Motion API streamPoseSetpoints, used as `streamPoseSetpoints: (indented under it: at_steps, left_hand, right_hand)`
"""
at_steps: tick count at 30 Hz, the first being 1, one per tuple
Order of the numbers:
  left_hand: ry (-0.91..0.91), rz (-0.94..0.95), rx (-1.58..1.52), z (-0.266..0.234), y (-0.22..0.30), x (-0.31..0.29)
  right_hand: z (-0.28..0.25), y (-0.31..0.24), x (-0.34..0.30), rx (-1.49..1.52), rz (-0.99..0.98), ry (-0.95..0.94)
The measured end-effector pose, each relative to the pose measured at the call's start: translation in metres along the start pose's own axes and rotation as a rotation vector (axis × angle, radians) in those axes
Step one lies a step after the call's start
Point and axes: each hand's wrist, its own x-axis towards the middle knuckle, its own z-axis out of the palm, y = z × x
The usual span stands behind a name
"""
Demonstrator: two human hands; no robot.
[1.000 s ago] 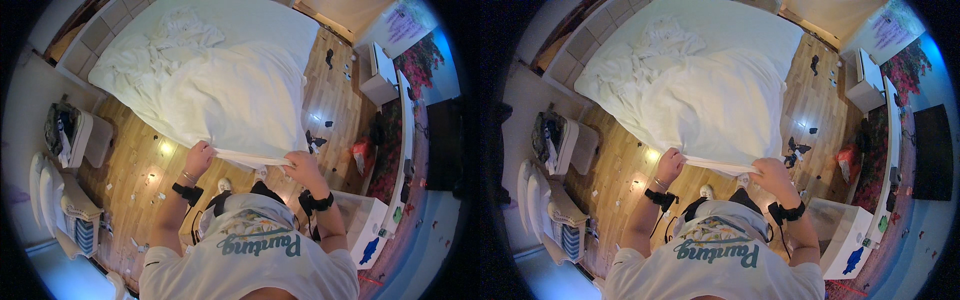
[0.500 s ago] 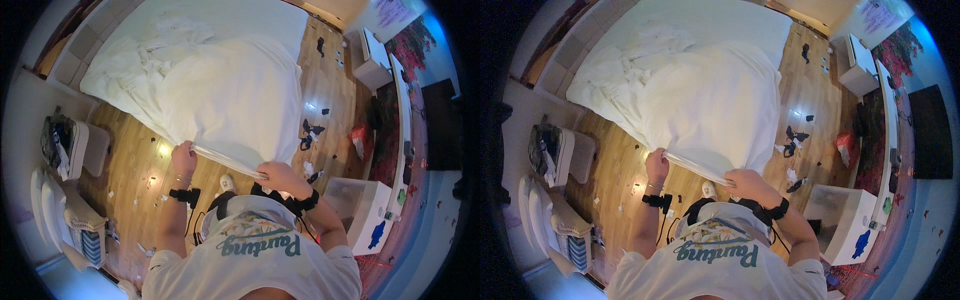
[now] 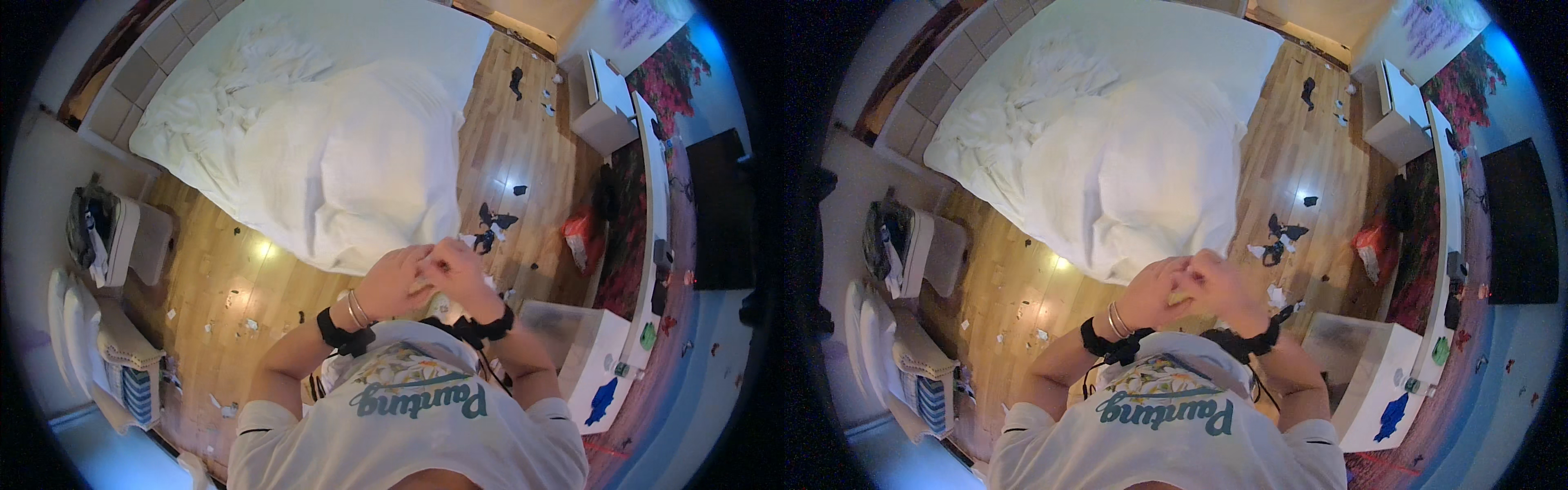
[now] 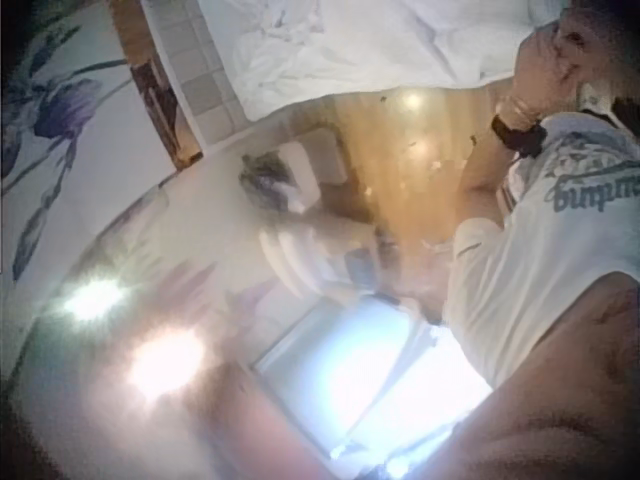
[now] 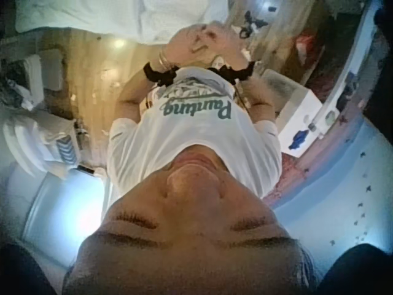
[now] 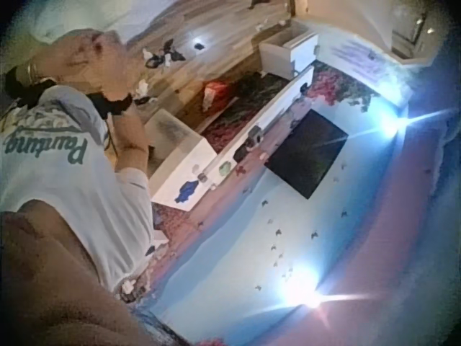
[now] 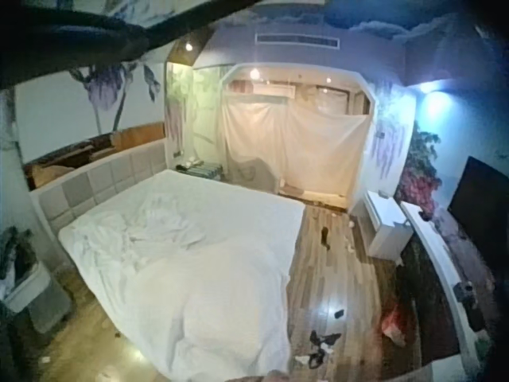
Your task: The person folds a white sheet on a bed. They smooth the fabric, fold it in half, and then fold it again into a smaller rectangle.
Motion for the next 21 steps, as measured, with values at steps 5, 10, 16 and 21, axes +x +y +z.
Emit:
streamPoseSetpoints:
  at_steps: [5,10,16,21]
  left_hand:
    - [0.044,-0.238,0.014,0.035,0.012,0.026]
    - [0.321,-0.517,-0.073,0.022,0.04,0.029]
    - [0.624,-0.659,-0.06,-0.013,0.057,0.013]
    - [0.582,-0.698,-0.216,-0.022,0.059,0.03]
  right_hand:
    - [-0.045,0.019,0.004,0.319,0.016,-0.137]
    - [-0.041,0.086,0.012,0.381,-0.179,-0.212]
    - [-0.023,0.112,0.033,0.41,-0.278,-0.045]
    - [-0.07,0.077,0.056,0.428,-0.075,-0.285]
